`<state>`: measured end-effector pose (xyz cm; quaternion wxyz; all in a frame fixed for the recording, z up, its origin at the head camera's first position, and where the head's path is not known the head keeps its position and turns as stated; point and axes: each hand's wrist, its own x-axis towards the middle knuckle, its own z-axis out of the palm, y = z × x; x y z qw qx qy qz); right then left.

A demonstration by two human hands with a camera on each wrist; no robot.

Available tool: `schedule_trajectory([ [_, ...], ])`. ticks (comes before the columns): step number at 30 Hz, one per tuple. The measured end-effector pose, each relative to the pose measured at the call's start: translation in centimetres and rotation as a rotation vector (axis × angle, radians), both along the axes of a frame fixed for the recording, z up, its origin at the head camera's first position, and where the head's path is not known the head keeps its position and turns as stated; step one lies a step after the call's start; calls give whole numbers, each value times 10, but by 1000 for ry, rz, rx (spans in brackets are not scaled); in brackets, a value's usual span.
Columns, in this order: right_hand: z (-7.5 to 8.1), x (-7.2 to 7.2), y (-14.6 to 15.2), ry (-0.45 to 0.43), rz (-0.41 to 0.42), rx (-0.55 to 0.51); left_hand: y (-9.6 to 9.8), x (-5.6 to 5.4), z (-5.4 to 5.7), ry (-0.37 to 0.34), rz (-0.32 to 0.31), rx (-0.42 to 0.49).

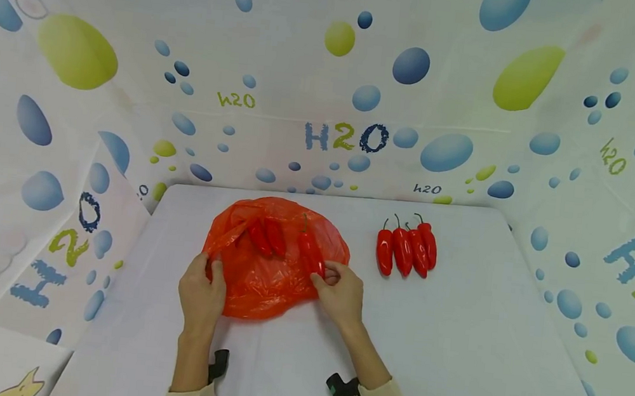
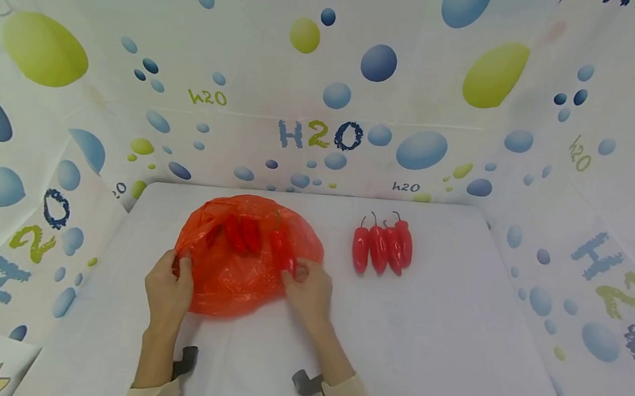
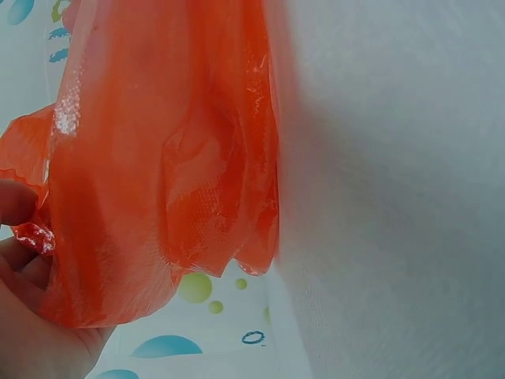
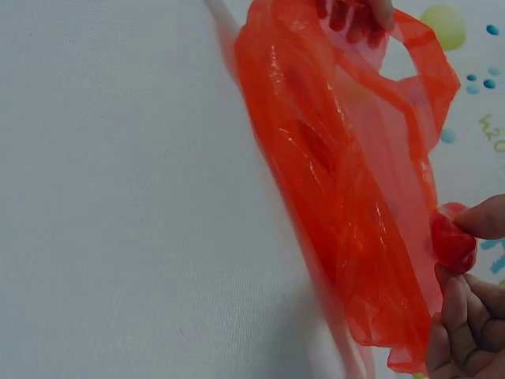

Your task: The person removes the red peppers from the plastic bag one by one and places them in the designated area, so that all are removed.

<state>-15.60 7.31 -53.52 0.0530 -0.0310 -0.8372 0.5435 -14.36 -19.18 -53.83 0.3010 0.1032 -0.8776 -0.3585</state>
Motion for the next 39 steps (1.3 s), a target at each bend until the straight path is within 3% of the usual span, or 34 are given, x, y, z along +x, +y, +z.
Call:
schedule_trajectory([
  [11,4,0,20,33,-72,-10,3,-1,3,-11,8,-13],
  [39,3,5,80,-19,-204,-4,7,-2,6,-28,19,-13],
])
